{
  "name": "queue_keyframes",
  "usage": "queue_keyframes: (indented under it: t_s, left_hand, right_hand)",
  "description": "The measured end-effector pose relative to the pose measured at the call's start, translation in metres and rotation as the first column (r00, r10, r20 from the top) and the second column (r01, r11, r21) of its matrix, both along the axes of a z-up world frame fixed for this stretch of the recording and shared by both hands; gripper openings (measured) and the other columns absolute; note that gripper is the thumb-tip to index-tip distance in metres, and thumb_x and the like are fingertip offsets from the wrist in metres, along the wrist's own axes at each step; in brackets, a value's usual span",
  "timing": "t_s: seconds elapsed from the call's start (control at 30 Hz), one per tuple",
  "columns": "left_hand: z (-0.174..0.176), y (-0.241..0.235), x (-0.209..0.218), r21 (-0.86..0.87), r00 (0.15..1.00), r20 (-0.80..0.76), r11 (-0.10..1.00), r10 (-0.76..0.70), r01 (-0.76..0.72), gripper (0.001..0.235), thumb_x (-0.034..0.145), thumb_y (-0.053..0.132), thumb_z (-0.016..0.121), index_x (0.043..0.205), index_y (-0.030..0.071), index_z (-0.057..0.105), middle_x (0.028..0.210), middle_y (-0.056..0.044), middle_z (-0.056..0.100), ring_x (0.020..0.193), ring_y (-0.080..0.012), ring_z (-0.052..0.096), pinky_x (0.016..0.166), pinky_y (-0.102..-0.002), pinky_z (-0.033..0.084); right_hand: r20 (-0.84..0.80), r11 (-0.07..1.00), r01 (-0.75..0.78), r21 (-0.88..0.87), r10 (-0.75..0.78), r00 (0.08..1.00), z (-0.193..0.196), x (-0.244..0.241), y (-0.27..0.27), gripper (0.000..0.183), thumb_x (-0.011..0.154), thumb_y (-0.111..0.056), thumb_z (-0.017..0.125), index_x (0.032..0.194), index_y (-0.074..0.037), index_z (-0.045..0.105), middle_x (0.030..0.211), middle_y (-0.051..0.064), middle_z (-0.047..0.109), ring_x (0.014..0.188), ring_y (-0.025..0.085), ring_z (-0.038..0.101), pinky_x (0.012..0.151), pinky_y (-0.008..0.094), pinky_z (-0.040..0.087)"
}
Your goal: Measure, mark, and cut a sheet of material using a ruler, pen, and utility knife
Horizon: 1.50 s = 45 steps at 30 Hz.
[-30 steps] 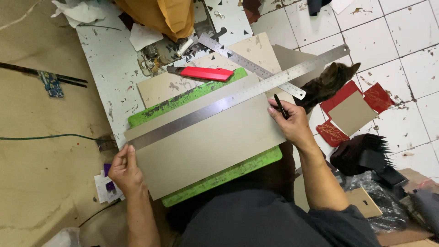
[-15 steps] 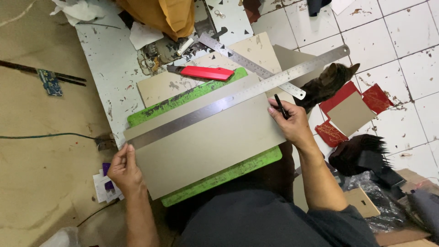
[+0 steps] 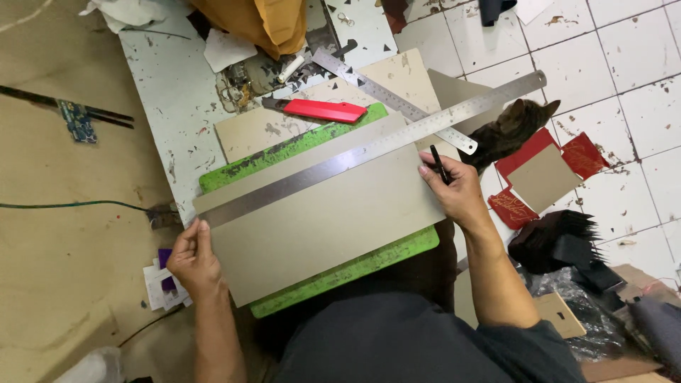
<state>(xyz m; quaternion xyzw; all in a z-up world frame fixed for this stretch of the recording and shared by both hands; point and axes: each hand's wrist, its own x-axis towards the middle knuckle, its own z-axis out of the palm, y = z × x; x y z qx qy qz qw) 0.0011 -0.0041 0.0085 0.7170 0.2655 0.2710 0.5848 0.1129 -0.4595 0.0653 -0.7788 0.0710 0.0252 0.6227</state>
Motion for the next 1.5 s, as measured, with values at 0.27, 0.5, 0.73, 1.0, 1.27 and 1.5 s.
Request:
queue_keyframes:
  t_s: [0.27, 0.5, 0.73, 1.0, 1.27, 1.5]
  left_hand:
    - [-0.004, 0.004, 0.001, -0.014, 1.000, -0.013, 1.000, -0.007, 0.007, 0.019, 0.103, 0.002, 0.073, 0.121, -0.001, 0.070, 0.100, -0.013, 0.072, 0.088, -0.0109, 0.065, 0.083, -0.029, 0.054]
    - [0.000, 0.001, -0.001, 0.052, 0.999, -0.034, 0.999, -0.010, 0.012, 0.019, 0.105, 0.003, 0.074, 0.123, -0.004, 0.071, 0.105, -0.019, 0.073, 0.093, -0.0122, 0.062, 0.083, -0.034, 0.055]
    - [-0.004, 0.004, 0.000, 0.057, 1.000, -0.020, 0.998, -0.021, 0.022, 0.019, 0.105, 0.003, 0.074, 0.122, -0.005, 0.070, 0.104, -0.017, 0.072, 0.098, -0.0137, 0.062, 0.089, -0.033, 0.053]
    - [0.003, -0.004, 0.000, 0.066, 0.999, 0.018, 0.997, -0.049, 0.047, 0.019, 0.105, -0.001, 0.072, 0.123, -0.008, 0.069, 0.106, -0.019, 0.072, 0.101, -0.0134, 0.059, 0.093, -0.033, 0.053]
    - [-0.004, -0.004, 0.000, 0.031, 0.997, 0.063, 0.998, -0.051, 0.049, 0.019, 0.106, -0.001, 0.073, 0.122, -0.008, 0.069, 0.108, -0.021, 0.072, 0.100, -0.0138, 0.058, 0.093, -0.035, 0.054]
    - [0.001, -0.007, 0.002, 0.019, 0.997, 0.057, 0.999, -0.049, 0.048, 0.019, 0.106, 0.000, 0.073, 0.122, -0.009, 0.069, 0.104, -0.020, 0.071, 0.098, -0.0157, 0.059, 0.091, -0.037, 0.054]
  right_hand:
    - [0.014, 1.000, 0.008, 0.006, -0.009, 1.000, 0.005, 0.000, 0.002, 0.023, 0.093, -0.007, 0.079, 0.116, -0.005, 0.078, 0.085, 0.006, 0.073, 0.075, 0.006, 0.060, 0.070, 0.025, 0.054]
    - [0.024, 1.000, 0.000, -0.008, 0.000, 1.000, 0.007, 0.000, 0.002, 0.022, 0.093, -0.008, 0.080, 0.114, -0.004, 0.078, 0.085, 0.007, 0.074, 0.077, 0.007, 0.061, 0.072, 0.027, 0.055]
    - [0.003, 1.000, 0.000, 0.000, 0.000, 1.000, -0.007, 0.001, -0.003, 0.024, 0.093, -0.009, 0.079, 0.116, -0.004, 0.077, 0.087, 0.008, 0.074, 0.077, 0.008, 0.062, 0.071, 0.028, 0.056]
    - [0.001, 1.000, 0.013, -0.001, -0.013, 1.000, -0.006, 0.000, -0.003, 0.027, 0.093, -0.011, 0.080, 0.119, -0.004, 0.077, 0.088, 0.008, 0.075, 0.077, 0.009, 0.065, 0.072, 0.028, 0.057]
    - [0.007, 1.000, -0.002, -0.030, 0.003, 1.000, -0.011, 0.001, -0.005, 0.027, 0.094, -0.008, 0.078, 0.120, -0.003, 0.076, 0.089, 0.009, 0.074, 0.079, 0.009, 0.062, 0.074, 0.029, 0.057]
    - [0.030, 0.999, 0.015, -0.041, -0.014, 0.999, -0.019, 0.000, -0.006, 0.026, 0.094, -0.007, 0.078, 0.120, -0.004, 0.076, 0.090, 0.009, 0.075, 0.080, 0.009, 0.062, 0.073, 0.028, 0.057]
